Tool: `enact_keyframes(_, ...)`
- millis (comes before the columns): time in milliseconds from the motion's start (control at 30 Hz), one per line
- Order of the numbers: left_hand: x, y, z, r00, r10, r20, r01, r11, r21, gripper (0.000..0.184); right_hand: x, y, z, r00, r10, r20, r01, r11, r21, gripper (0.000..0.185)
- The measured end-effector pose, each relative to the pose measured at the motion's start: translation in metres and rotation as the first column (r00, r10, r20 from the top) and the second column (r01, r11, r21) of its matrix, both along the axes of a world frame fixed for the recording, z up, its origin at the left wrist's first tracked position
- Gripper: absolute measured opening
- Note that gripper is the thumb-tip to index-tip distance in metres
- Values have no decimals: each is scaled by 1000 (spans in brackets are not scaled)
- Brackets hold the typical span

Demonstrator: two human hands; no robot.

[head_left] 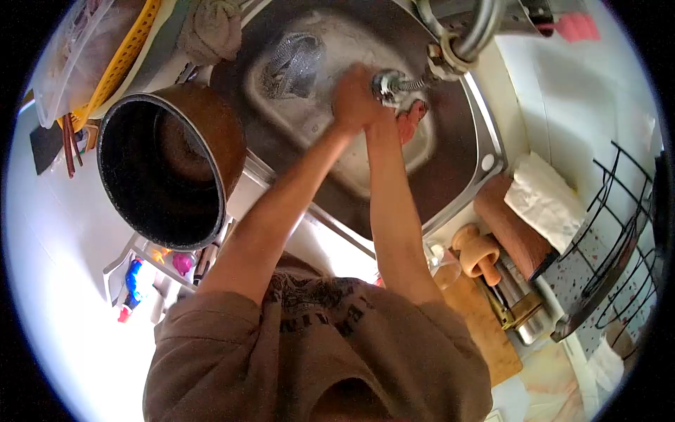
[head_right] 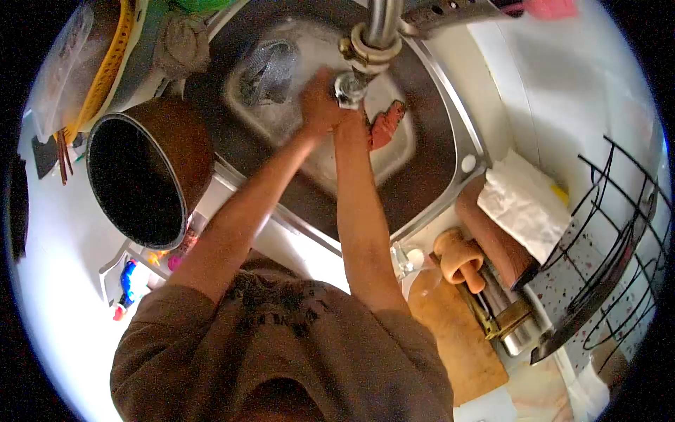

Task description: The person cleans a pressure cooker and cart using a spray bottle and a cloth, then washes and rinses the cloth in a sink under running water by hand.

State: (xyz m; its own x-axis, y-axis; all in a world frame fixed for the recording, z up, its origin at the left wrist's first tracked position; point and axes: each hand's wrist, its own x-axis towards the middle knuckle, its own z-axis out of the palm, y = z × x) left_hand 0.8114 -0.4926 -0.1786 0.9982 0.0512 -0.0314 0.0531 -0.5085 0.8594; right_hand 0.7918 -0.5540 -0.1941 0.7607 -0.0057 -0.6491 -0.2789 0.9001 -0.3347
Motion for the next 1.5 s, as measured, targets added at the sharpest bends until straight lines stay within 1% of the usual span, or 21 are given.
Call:
enact_keyframes(33, 8, 5, -4, 996, 11, 90, -15, 999, 37, 16, 2, -4, -34, 993, 49, 112, -52, 998, 20, 47)
enact_keyframes(133, 30, 3, -12, 985, -54, -162, 39, 995, -94, 14, -3, -19, -27, 992, -123, -3, 122, 978, 169, 42)
enact_keyframes(233, -15, -24, -4, 999, 31, 40, -22, 978, -207, 18, -17, -32, -30, 944, -288, -162, 325, 898, 298, 36)
enact_keyframes(300, -9, -24, -36, 989, 82, 124, -48, 966, -254, 20, -17, -48, -47, 976, -174, -133, 198, 961, 192, 43)
enact_keyframes(400, -14, -19, -97, 900, -208, -383, -188, 608, -771, 26, -57, -75, -71, 985, -22, -173, 24, 1000, 11, 54)
enact_keyframes(467, -12, -27, -31, 998, -10, -66, -31, 810, -585, 35, -27, -71, -59, 989, 47, -140, -54, 998, -43, 57)
enact_keyframes(533, -16, -20, -6, 996, 26, 80, 13, 893, -450, 40, -10, -26, 38, 965, -124, -233, 82, 980, -184, 54)
enact_keyframes(600, 2, 0, -6, 980, -122, 154, 154, 964, -216, 25, -29, -37, -4, 960, -255, 118, 258, 966, -14, 57)
enact_keyframes(667, -3, -1, -7, 966, -204, 160, 222, 969, -106, 18, -33, -54, -69, 974, -216, 70, 218, 976, -15, 56)
enact_keyframes(767, 15, -11, -9, 950, 218, -224, -293, 871, -393, 19, -21, -50, -43, 982, -187, 38, 187, 982, -7, 57)
enact_keyframes(833, -21, -16, 0, 985, 84, -153, -146, 874, -463, 28, -22, -41, -7, 978, -208, 22, 209, 977, -39, 57)
enact_keyframes(867, -30, -18, 6, 996, -14, 85, 25, 991, -133, 36, -24, -40, -4, 974, -225, 13, 225, 973, -45, 58)
enact_keyframes(933, -18, -10, -8, 964, -193, 182, 201, 979, -29, 46, -26, -48, -30, 968, -241, 73, 242, 970, -3, 60)
enact_keyframes(1000, -5, 5, -3, 956, -258, 137, 247, 965, 92, 47, -35, -56, -33, 966, -239, 98, 239, 971, 12, 63)
enact_keyframes(1067, 12, 22, 16, 920, -390, 42, 352, 869, 348, 49, -12, -35, 15, 980, 48, 194, 8, 961, -276, 57)
enact_keyframes(1100, 6, 20, 16, 922, -385, 46, 345, 869, 356, 49, -2, -27, 24, 955, 198, 219, -93, 906, -413, 55)
enact_keyframes(1167, -35, 8, 23, 929, -276, 244, 242, 957, 163, 49, -21, -53, -19, 997, -51, 60, 45, 994, 104, 48)
enact_keyframes(1200, -31, 9, 44, 949, -191, 251, 191, 981, 25, 46, -33, -60, -41, 983, -92, 158, 74, 990, 122, 58)
enact_keyframes(1367, 4, 7, 19, 975, -201, 96, 192, 977, 91, 36, -43, -68, -70, 919, -284, 273, 159, 901, 403, 76)
enact_keyframes(1433, -6, 2, 13, 991, -102, 83, 96, 992, 82, 26, -50, -58, -50, 928, -283, 242, 171, 901, 399, 74)
enact_keyframes(1500, 2, -1, 9, 993, -51, 104, 43, 996, 76, 23, -39, -43, -27, 986, -73, 153, 84, 994, -71, 74)
